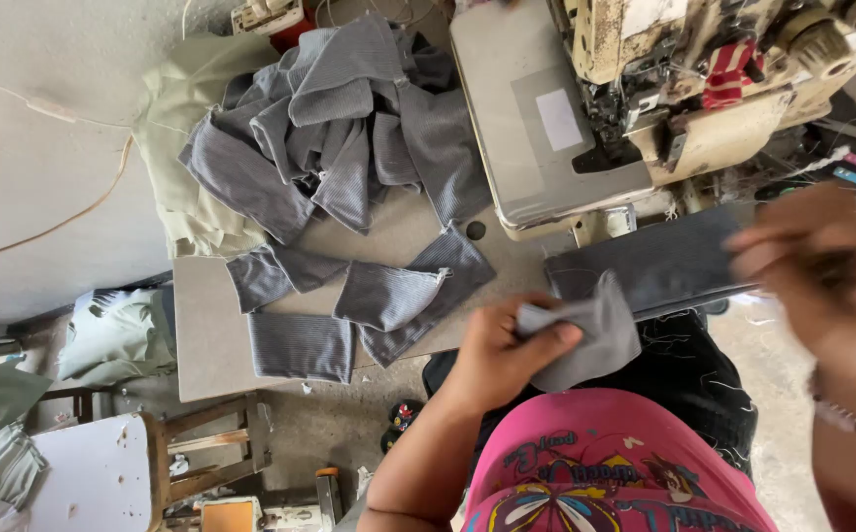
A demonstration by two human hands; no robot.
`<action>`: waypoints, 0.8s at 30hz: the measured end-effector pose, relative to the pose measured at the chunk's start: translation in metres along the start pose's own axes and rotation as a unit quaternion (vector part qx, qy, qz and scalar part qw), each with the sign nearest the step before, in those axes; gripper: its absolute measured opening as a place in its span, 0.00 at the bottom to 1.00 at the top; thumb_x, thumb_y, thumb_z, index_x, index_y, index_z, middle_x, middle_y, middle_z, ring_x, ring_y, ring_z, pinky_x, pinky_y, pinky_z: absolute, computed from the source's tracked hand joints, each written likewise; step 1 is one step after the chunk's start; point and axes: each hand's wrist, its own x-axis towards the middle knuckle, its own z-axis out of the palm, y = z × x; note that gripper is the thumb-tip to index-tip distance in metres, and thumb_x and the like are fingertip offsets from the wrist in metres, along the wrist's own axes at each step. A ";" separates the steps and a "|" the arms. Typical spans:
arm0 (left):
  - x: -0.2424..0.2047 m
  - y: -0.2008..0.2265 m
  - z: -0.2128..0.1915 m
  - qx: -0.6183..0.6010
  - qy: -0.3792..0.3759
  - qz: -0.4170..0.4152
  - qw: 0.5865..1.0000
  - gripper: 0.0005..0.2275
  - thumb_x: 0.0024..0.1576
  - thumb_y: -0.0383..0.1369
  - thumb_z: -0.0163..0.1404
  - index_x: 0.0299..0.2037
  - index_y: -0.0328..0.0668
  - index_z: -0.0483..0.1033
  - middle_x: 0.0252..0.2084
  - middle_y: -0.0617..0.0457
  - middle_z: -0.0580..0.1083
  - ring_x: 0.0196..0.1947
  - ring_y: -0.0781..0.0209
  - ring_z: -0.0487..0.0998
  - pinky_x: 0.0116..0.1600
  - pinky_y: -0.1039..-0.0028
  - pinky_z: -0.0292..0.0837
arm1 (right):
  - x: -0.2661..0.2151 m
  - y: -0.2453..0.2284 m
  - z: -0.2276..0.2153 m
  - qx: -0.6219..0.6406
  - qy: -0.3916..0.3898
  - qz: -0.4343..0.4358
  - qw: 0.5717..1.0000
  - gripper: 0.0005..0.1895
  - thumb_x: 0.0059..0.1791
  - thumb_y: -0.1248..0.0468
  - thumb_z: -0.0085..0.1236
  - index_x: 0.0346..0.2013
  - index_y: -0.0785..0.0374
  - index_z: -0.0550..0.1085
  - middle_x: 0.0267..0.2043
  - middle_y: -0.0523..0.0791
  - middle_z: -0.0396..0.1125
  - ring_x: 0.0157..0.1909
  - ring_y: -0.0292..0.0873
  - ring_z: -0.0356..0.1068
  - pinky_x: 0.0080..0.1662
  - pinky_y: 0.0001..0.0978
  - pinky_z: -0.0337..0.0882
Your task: Folding and stacking small pieces of grey fabric at a sewing workstation
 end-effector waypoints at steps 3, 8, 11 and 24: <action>0.001 0.021 0.012 0.189 -0.077 0.031 0.978 0.13 0.59 0.43 0.54 0.46 0.47 0.80 0.35 0.57 0.78 0.32 0.69 0.73 0.39 0.75 0.67 | 0.073 -0.094 0.069 0.104 -0.349 0.082 0.928 0.37 0.46 0.67 0.64 0.69 0.59 0.62 0.76 0.52 0.56 0.81 0.55 0.50 0.73 0.52 0.62; -0.006 0.029 -0.015 0.169 -0.020 0.070 0.983 0.12 0.62 0.41 0.52 0.42 0.42 0.79 0.35 0.57 0.77 0.34 0.67 0.75 0.39 0.74 0.68 | 0.029 -0.030 0.024 0.025 -0.415 0.335 0.846 0.12 0.45 0.64 0.68 0.44 0.57 0.82 0.39 0.41 0.78 0.30 0.34 0.73 0.31 0.28 0.72; -0.004 0.026 -0.021 0.183 0.018 0.133 0.974 0.06 0.59 0.31 0.53 0.44 0.46 0.80 0.42 0.55 0.77 0.42 0.63 0.77 0.49 0.72 0.72 | 0.027 -0.036 -0.002 -0.127 -0.299 0.279 0.904 0.03 0.45 0.68 0.66 0.32 0.58 0.84 0.29 0.42 0.78 0.26 0.36 0.72 0.29 0.30 0.69; 0.023 -0.044 0.005 0.441 0.080 0.300 0.842 0.15 0.53 0.23 0.52 0.48 0.52 0.80 0.59 0.53 0.74 0.65 0.43 0.71 0.65 0.43 0.62 | -0.012 -0.032 -0.032 -0.647 -0.138 0.028 0.750 0.21 0.49 0.59 0.68 0.57 0.52 0.81 0.60 0.40 0.76 0.48 0.30 0.78 0.34 0.19 0.74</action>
